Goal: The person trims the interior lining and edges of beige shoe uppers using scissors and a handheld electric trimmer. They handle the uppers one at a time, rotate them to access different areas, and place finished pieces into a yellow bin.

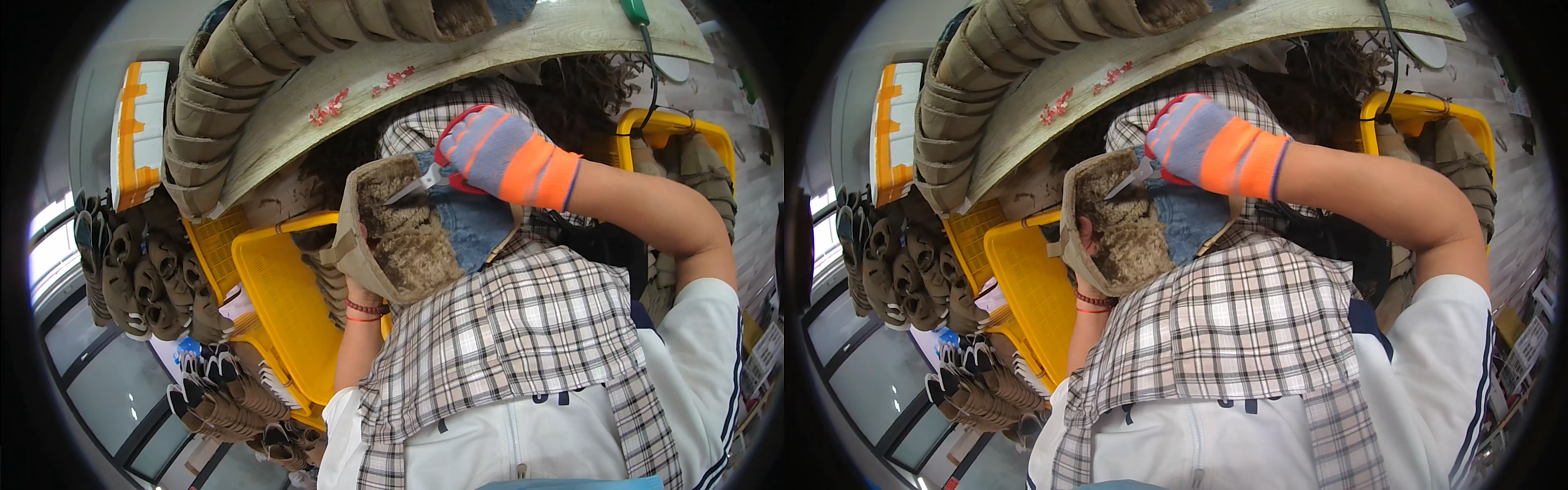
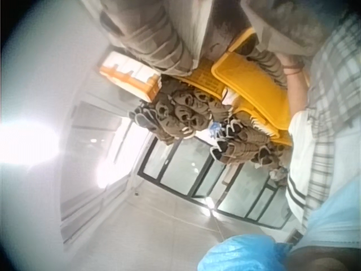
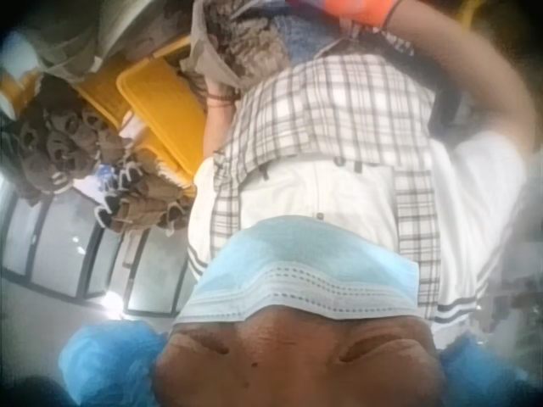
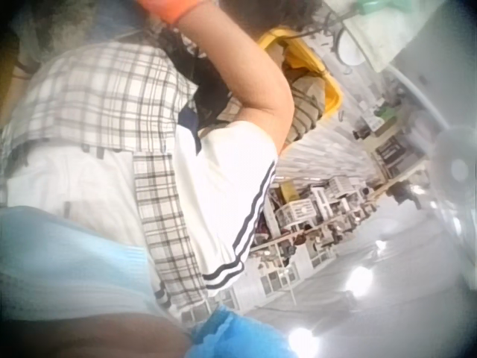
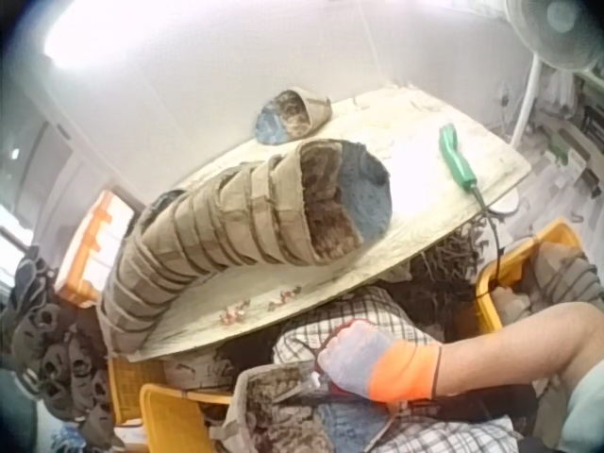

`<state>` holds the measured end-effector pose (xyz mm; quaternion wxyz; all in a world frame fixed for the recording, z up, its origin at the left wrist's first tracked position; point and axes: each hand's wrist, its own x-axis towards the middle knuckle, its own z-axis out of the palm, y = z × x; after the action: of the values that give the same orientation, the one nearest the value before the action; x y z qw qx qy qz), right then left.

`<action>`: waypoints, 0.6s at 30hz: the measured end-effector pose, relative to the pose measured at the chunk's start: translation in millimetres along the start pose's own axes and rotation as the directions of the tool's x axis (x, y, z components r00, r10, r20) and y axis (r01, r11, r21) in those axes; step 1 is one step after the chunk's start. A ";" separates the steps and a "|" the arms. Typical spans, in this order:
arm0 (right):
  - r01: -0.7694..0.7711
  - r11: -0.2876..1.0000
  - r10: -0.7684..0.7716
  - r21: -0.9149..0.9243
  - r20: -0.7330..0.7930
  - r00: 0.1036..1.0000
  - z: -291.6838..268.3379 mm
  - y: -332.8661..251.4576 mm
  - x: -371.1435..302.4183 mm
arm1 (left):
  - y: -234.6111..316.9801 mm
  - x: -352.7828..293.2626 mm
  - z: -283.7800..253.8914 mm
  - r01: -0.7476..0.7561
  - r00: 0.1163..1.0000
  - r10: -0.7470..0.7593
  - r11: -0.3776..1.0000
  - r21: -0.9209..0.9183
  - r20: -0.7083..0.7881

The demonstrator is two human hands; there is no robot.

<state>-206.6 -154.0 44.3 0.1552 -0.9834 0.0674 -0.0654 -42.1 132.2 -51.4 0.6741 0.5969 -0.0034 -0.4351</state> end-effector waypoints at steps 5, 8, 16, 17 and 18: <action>-0.322 0.944 0.329 0.071 -0.251 0.910 -35.4 35.8 -35.3 | 3.8 -8.7 12.3 0.065 0.997 -0.055 0.971 -0.232 0.050; -0.734 0.594 0.803 0.330 -0.299 0.516 -39.3 90.6 -59.9 | -2.6 1.6 4.2 0.117 0.993 -0.115 0.968 -0.220 0.024; -0.907 0.407 0.890 0.106 -0.267 0.369 -59.3 252.2 -42.6 | -4.6 14.7 -21.0 0.011 0.991 0.005 0.993 -0.120 0.136; -0.929 0.366 0.909 0.061 -0.237 0.342 -65.6 256.9 -47.6 | 3.6 21.6 -9.3 -0.018 0.979 0.051 0.986 -0.167 0.196; -0.952 0.296 0.945 0.078 -0.172 0.279 -76.3 248.1 -41.9 | 13.9 26.2 -2.2 -0.194 0.944 0.187 0.981 0.000 0.271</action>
<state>-287.0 -404.1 33.9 0.1371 -0.7433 0.6528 -0.0504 -16.6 117.2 -54.2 0.6981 0.5381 -0.1587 -0.4449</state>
